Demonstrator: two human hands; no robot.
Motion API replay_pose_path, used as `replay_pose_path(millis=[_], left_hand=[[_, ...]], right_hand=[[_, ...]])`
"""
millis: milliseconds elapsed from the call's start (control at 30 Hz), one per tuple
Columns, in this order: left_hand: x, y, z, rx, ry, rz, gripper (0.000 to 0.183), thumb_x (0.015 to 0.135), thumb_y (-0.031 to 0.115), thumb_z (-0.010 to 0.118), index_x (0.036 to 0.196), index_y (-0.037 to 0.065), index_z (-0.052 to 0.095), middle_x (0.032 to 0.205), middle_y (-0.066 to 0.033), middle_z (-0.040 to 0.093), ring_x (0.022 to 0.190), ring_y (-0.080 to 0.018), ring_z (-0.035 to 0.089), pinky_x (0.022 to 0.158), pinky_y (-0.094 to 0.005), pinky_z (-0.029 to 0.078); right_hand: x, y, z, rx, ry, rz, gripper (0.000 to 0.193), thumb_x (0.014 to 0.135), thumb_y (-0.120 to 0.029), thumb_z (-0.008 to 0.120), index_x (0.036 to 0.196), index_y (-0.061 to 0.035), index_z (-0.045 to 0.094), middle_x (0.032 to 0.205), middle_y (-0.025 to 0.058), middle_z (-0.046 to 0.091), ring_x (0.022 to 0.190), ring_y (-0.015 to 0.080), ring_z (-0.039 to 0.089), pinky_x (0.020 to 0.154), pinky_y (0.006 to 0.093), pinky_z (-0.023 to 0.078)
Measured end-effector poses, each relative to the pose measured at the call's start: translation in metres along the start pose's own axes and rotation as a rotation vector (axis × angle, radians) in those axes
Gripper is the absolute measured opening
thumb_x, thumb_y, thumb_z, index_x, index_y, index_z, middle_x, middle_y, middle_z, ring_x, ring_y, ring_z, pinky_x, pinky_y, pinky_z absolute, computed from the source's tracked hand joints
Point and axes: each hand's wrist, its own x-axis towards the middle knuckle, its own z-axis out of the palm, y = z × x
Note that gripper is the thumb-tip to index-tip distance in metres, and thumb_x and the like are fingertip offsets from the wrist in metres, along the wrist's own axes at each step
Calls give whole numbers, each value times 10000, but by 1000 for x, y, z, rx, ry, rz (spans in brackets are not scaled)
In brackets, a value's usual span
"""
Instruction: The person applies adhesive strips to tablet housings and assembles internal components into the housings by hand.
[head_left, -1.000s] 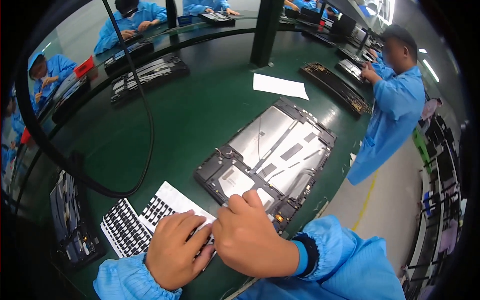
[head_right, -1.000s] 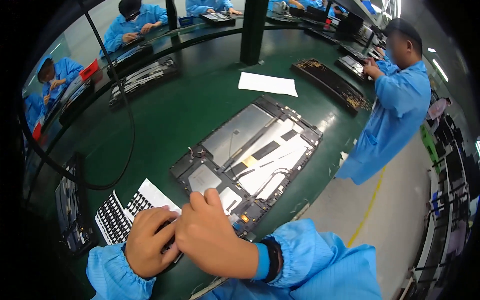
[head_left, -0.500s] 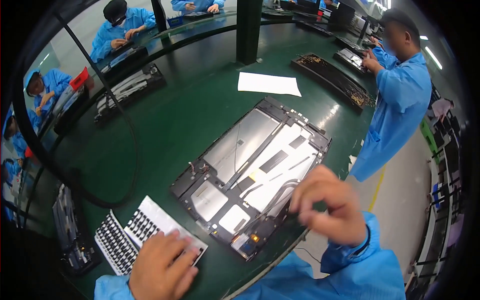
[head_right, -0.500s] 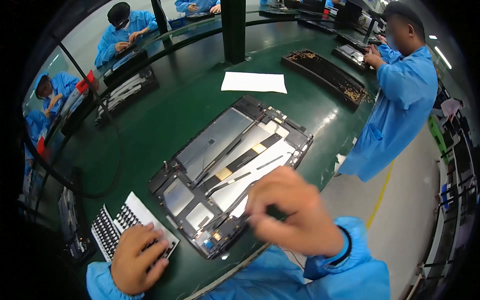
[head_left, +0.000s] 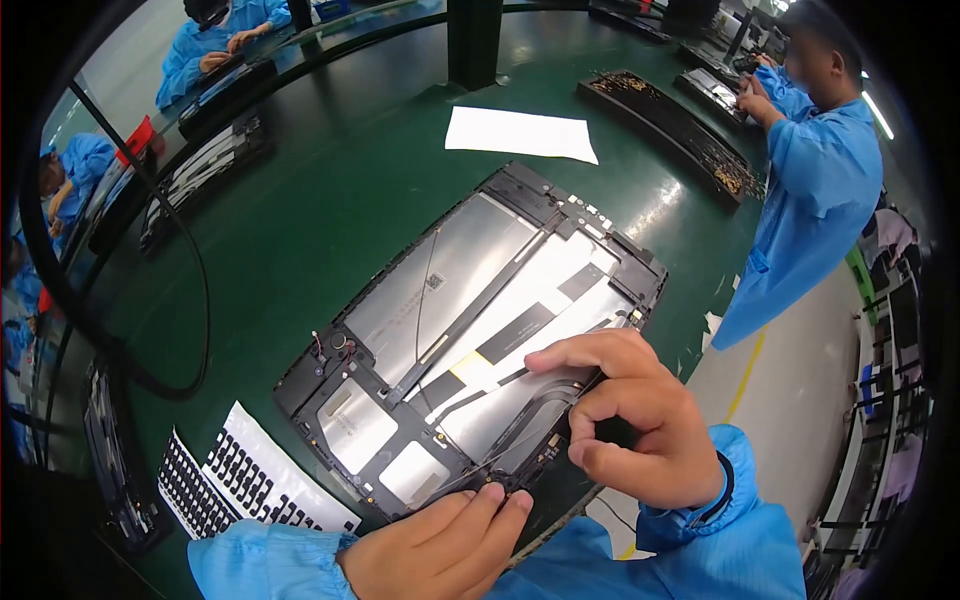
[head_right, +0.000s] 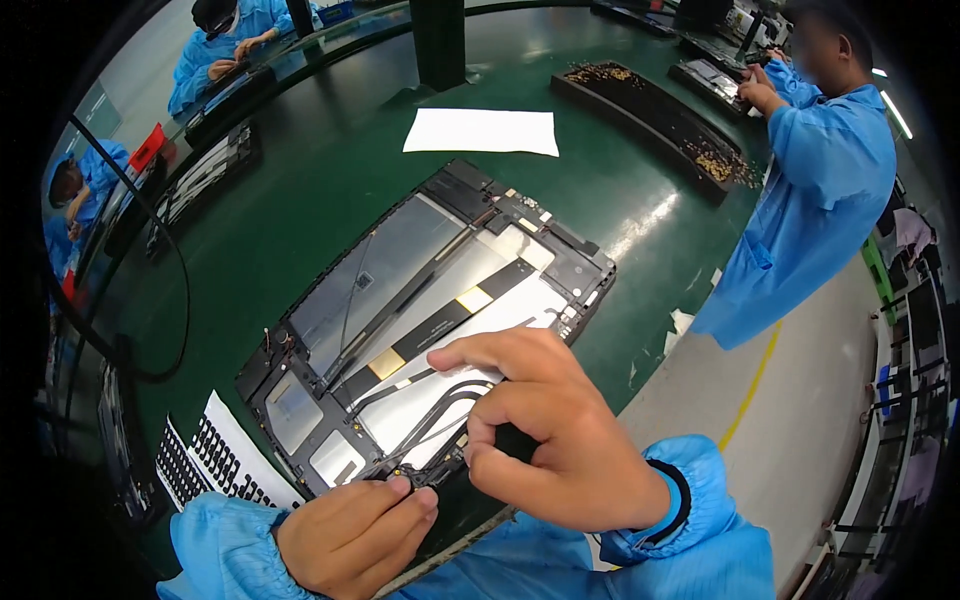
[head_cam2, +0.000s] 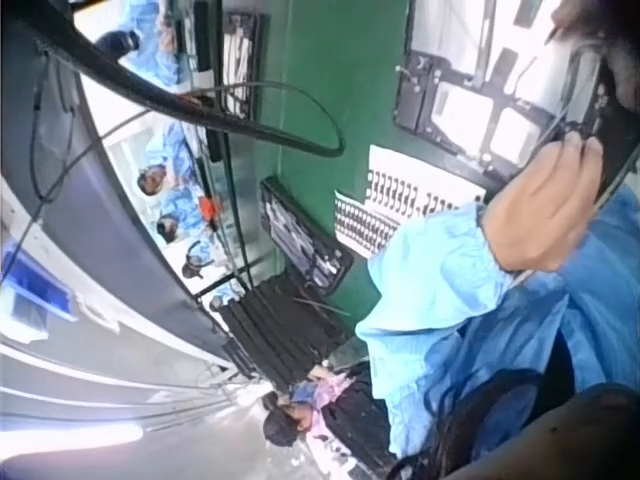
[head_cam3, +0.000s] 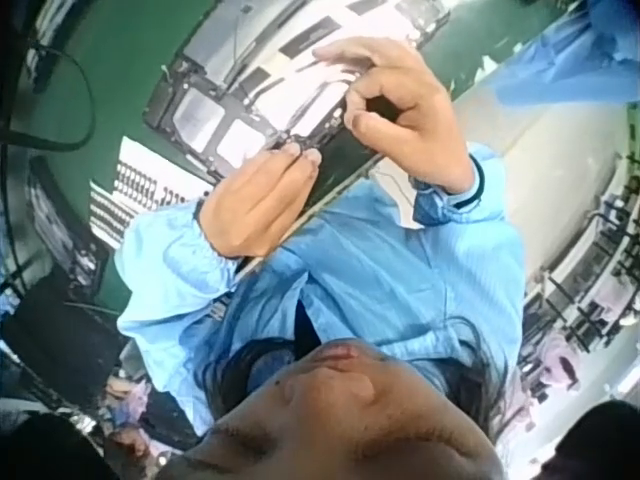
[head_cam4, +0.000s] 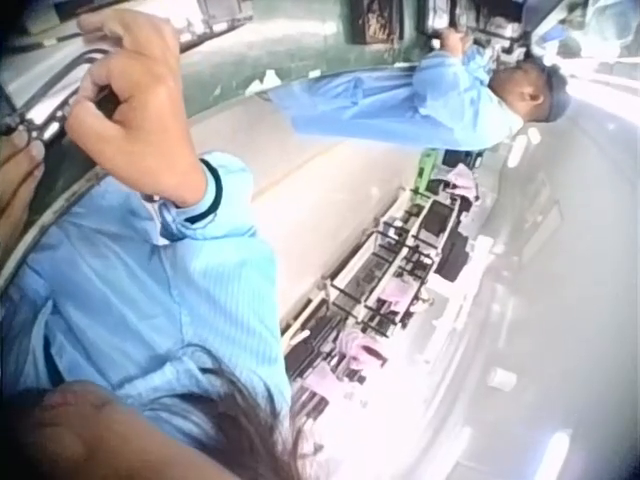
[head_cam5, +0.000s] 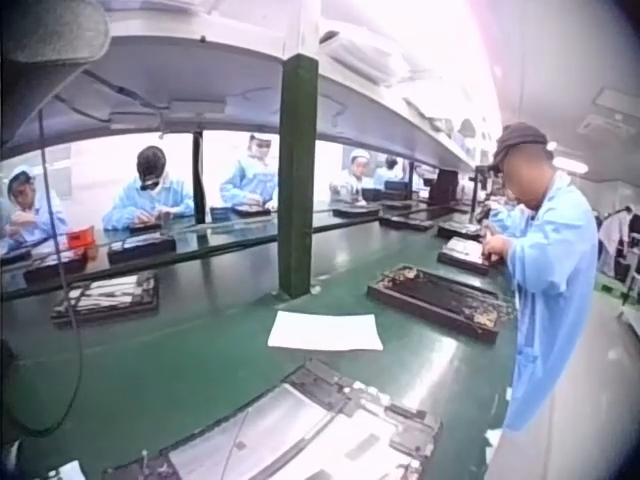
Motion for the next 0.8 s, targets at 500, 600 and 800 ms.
replay_pose_path(millis=[500,600,800], left_hand=[[4,4,-2,20,20,-22,188,633,-14,620,787,-116,589,924,-215,576,838,-313,576,643,-355,504],[4,4,-3,15,12,-19,183,630,-12,621,778,-115,589,923,-216,576,837,-316,575,641,-353,505],[12,5,2,1,32,-39,214,680,24,578,834,-125,574,970,-225,565,867,-327,570,686,-373,495]], right_hand=[[-3,1,4,-21,32,-32,56,598,-32,583,618,-50,533,1095,168,555,968,278,490,875,379,317],[-2,1,4,-28,27,-42,56,598,-32,582,619,-50,533,1091,167,556,968,280,490,873,380,318],[-2,2,3,-52,21,-40,55,603,-32,588,623,-49,540,1070,159,568,956,283,495,863,383,328]])
